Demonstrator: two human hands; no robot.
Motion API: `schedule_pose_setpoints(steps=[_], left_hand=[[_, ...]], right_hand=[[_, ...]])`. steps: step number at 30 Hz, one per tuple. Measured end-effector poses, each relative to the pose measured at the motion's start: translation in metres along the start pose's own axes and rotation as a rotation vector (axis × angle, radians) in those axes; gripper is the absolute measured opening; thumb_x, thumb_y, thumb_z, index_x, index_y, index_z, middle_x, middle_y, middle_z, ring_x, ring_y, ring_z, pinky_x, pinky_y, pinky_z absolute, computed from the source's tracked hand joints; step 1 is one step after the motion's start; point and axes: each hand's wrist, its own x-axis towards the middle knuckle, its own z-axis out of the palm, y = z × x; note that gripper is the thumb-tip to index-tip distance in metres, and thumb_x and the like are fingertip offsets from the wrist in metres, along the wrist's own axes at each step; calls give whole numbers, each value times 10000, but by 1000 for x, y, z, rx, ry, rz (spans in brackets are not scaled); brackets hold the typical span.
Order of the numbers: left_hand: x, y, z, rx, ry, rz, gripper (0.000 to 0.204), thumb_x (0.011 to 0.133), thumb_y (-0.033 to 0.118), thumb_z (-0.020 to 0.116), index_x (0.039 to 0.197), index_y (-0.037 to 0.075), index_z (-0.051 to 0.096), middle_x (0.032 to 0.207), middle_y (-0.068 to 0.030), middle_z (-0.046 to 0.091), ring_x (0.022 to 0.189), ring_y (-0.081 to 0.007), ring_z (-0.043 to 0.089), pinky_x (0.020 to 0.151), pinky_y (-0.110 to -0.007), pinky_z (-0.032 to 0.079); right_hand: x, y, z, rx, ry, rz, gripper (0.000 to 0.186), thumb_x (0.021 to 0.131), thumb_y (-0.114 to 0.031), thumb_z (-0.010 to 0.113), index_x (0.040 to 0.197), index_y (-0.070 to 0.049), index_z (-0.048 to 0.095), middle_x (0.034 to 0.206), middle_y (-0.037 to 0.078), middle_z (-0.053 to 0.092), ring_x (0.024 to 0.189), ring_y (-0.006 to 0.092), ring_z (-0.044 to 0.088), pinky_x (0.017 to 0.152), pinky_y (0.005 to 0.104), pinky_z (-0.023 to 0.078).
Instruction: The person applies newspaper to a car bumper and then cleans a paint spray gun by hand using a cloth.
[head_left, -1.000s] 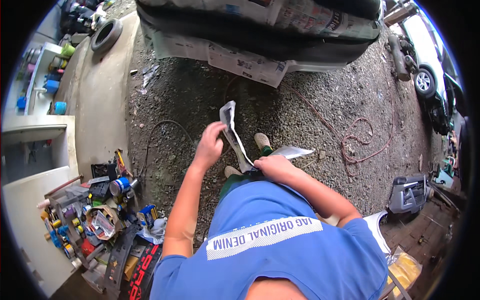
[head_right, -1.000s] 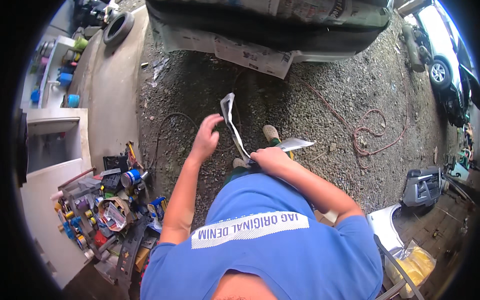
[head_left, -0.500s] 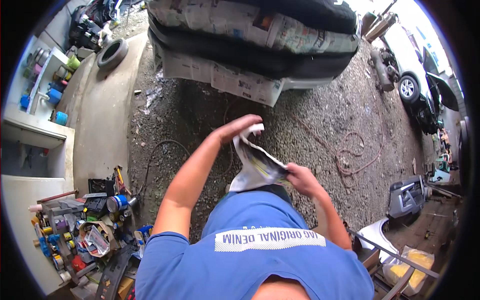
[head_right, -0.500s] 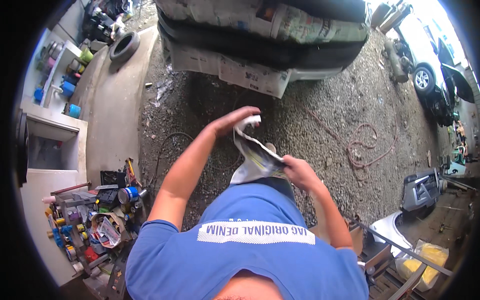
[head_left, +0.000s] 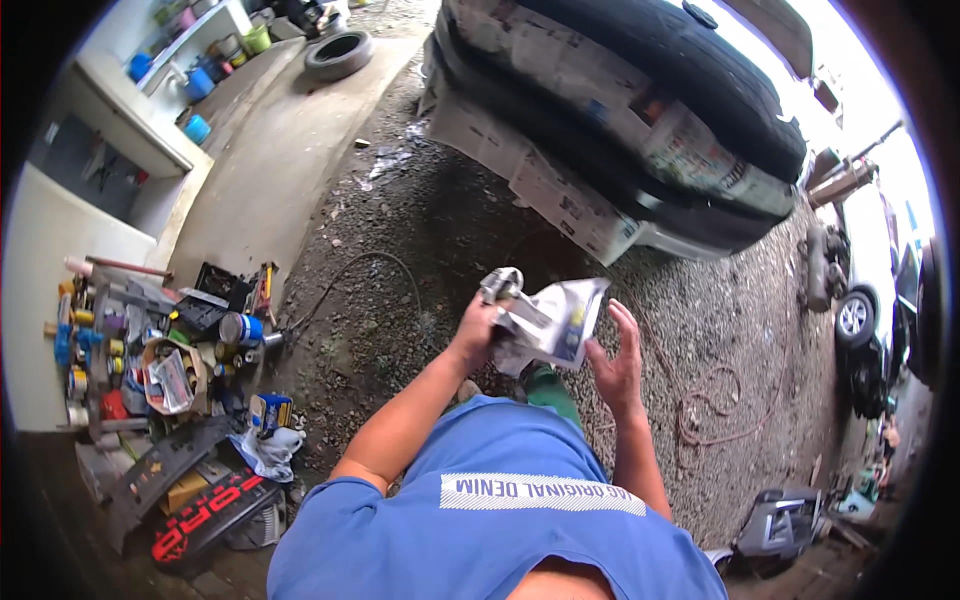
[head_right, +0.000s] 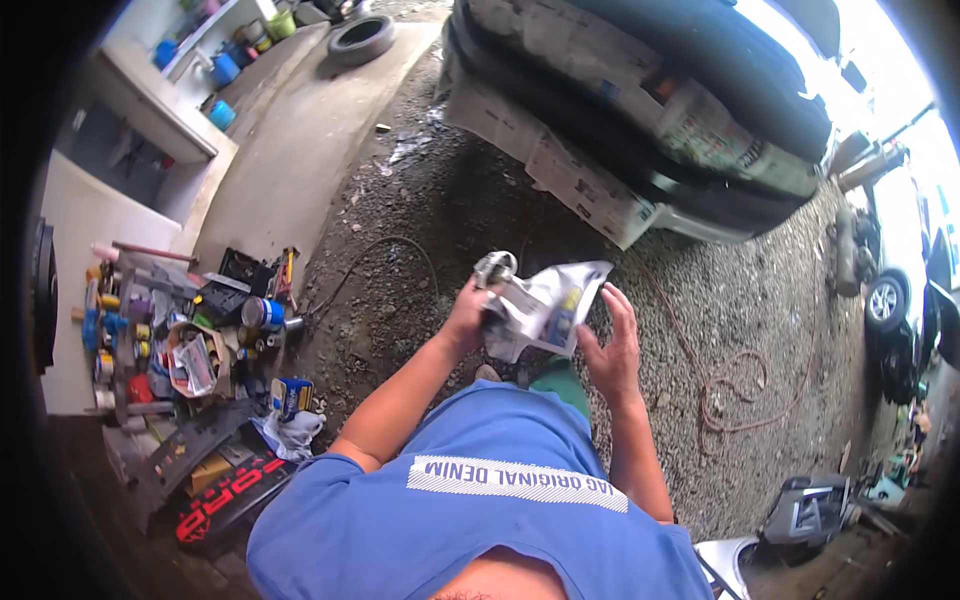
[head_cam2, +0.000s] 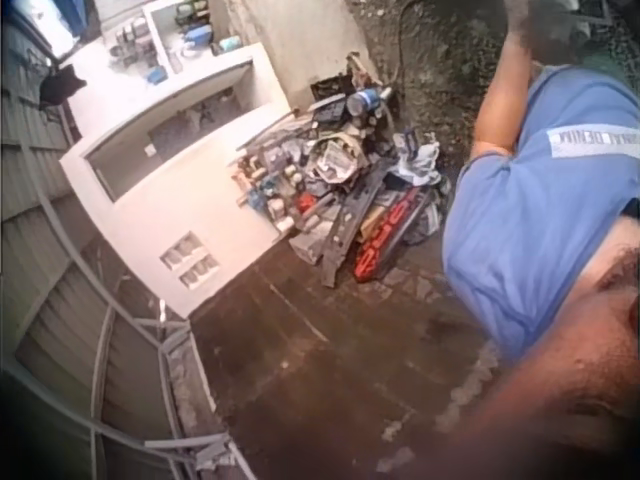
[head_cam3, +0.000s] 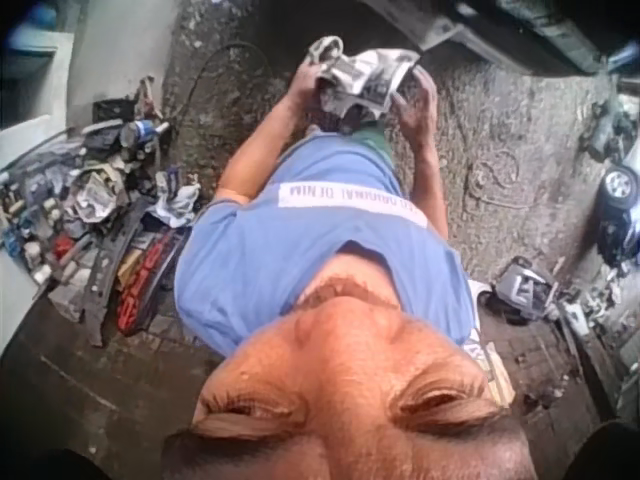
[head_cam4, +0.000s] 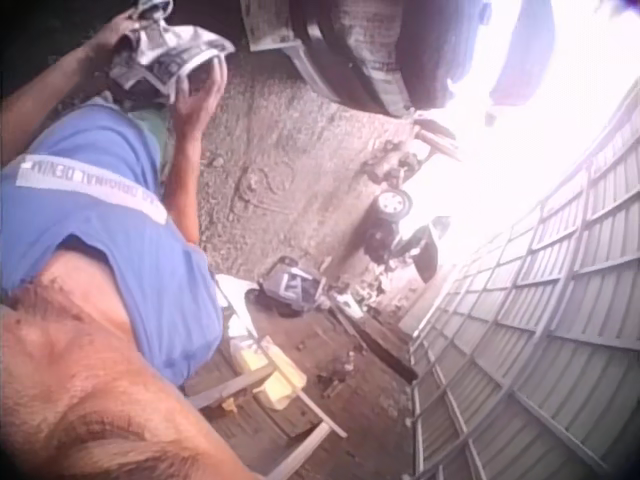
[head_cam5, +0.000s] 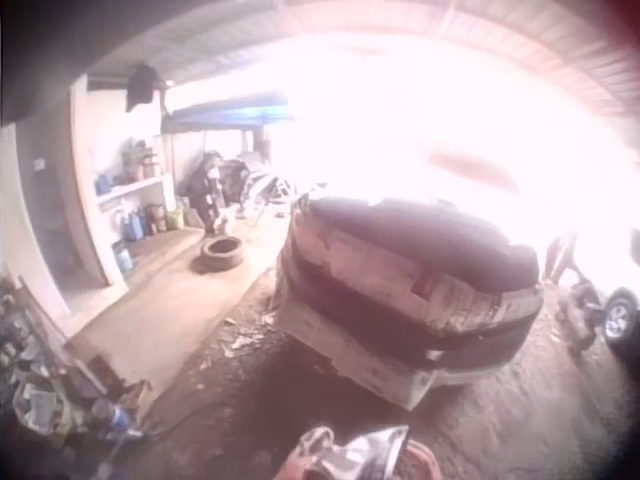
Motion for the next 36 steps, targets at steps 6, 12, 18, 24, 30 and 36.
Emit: schedule_pose_setpoints(steps=[6, 12, 18, 24, 30, 36], left_hand=[[-43, -2, 64, 73, 74, 253, 452, 937, 104, 522, 1374, 44, 425, 1238, -109, 584, 1119, -217, 585, 1001, -362, 456], [-68, 7, 76, 8, -174, -43, 756, 974, 295, 512, 1526, -24, 107, 1589, -128, 200, 1473, -180, 150, 1204, -348, 75], [-97, 19, 78, 459, -377, -6, 495, 989, 94, 528, 1443, -10, 358, 1452, -157, 430, 1348, -215, 405, 1128, -366, 318], [-74, 58, 59, 765, 52, 393, 113, 920, 71, 662, 1019, 21, 684, 1031, -64, 708, 911, -109, 658, 837, -257, 532], [-69, 34, 50, 463, -283, 70, 497, 968, 369, 597, 1290, -6, 540, 1250, -150, 593, 1265, -224, 489, 1073, -378, 381], [-97, 25, 57, 861, -81, 425, 854, 895, 513, 644, 1486, 17, 279, 1560, -241, 188, 1459, -368, 179, 1180, -431, 186]], right_hand=[[-16, -17, 81, 530, -165, -2, 825, 752, -174, 801, 1426, -12, 354, 1320, 157, 512, 1218, 285, 513, 1074, 421, 376], [32, -27, 57, 707, 85, 322, 177, 915, -59, 603, 1083, -6, 620, 950, 42, 646, 857, 118, 578, 758, 296, 471], [47, 21, 9, 527, 115, 311, 96, 934, -49, 575, 1000, -11, 633, 888, 26, 646, 798, 115, 593, 717, 290, 486], [11, -27, -7, -100, -676, 163, 389, 853, -313, 726, 1185, -132, 636, 1006, 126, 698, 887, 262, 691, 752, 353, 535], [5, -41, 8, 236, -445, 163, 343, 853, -105, 683, 1184, -34, 629, 1023, 94, 694, 915, 184, 665, 792, 323, 522], [4, 2, 58, 608, -128, 101, 346, 963, -160, 590, 1262, 9, 557, 1191, 118, 626, 1060, 212, 624, 924, 359, 506]])
